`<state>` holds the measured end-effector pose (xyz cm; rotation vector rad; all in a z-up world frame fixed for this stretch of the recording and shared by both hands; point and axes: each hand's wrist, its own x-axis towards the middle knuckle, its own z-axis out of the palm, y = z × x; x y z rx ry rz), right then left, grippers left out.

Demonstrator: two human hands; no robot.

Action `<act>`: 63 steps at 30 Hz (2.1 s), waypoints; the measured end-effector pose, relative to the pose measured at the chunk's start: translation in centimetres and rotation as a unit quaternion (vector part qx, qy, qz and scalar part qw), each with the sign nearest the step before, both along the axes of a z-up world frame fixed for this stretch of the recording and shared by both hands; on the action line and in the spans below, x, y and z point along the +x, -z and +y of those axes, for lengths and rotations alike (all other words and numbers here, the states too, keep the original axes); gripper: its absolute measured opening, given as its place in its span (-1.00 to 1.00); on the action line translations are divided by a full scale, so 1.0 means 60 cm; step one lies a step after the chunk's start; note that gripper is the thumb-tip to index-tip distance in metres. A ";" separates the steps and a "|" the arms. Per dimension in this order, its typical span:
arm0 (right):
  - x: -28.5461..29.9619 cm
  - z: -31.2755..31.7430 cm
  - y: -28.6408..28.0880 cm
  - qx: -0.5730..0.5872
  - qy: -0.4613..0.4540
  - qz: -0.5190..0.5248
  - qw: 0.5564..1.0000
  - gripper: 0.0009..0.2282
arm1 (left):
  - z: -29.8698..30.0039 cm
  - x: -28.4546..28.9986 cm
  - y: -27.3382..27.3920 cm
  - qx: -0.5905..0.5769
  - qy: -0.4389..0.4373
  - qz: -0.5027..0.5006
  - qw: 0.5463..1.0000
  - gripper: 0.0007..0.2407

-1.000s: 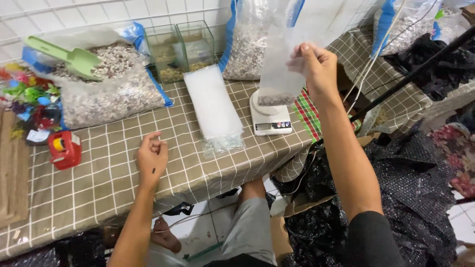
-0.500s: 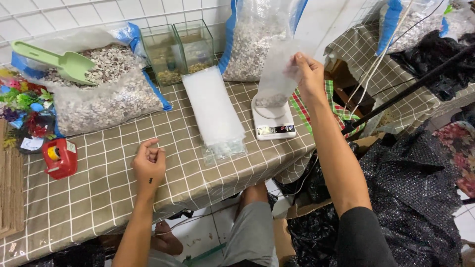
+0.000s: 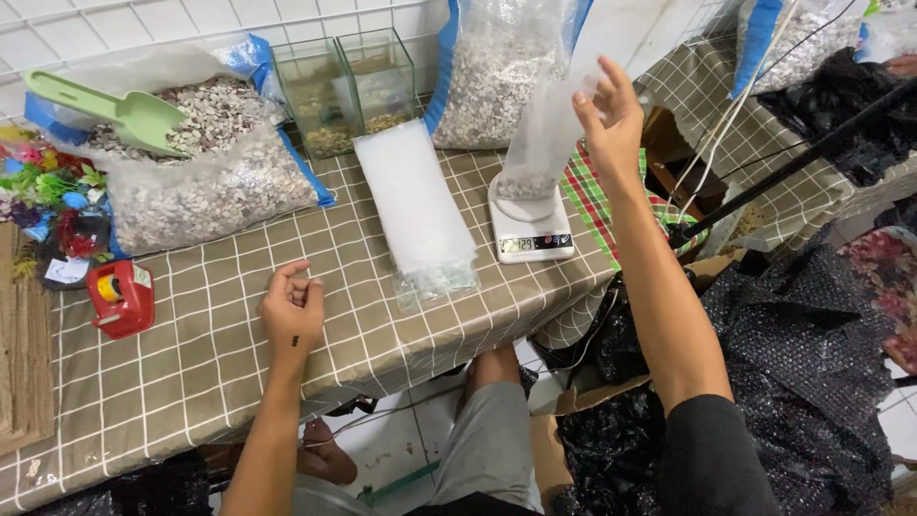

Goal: The person scoops gravel from a large bag into a smaller plastic bag, weighs it on a digital scale, seals the bag with tape, and then places the sealed bag into a black mailing pouch.

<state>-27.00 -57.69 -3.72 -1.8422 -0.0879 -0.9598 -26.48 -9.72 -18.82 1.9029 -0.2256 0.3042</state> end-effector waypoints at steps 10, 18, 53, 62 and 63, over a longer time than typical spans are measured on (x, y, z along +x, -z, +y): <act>-0.038 0.032 -0.081 -0.296 0.103 0.003 0.950 -0.66 | 0.001 0.006 0.008 0.001 -0.005 -0.002 1.000 -0.81; -0.044 0.017 -0.089 -0.359 0.083 0.025 0.929 -0.95 | -0.001 -0.005 -0.010 -0.012 0.000 0.020 1.000 -0.83; 0.013 -0.030 -0.201 -0.341 0.041 0.457 0.821 -0.52 | -0.582 0.147 -0.394 0.256 0.119 0.010 0.959 -0.83; 0.014 -0.012 -0.209 -0.313 0.055 0.493 0.810 -0.48 | -0.571 0.153 -0.401 0.167 0.117 0.053 0.978 -0.71; 0.010 -0.007 -0.214 -0.306 0.055 0.499 0.809 -0.47 | -0.563 0.142 -0.410 0.166 0.128 0.071 0.975 -0.60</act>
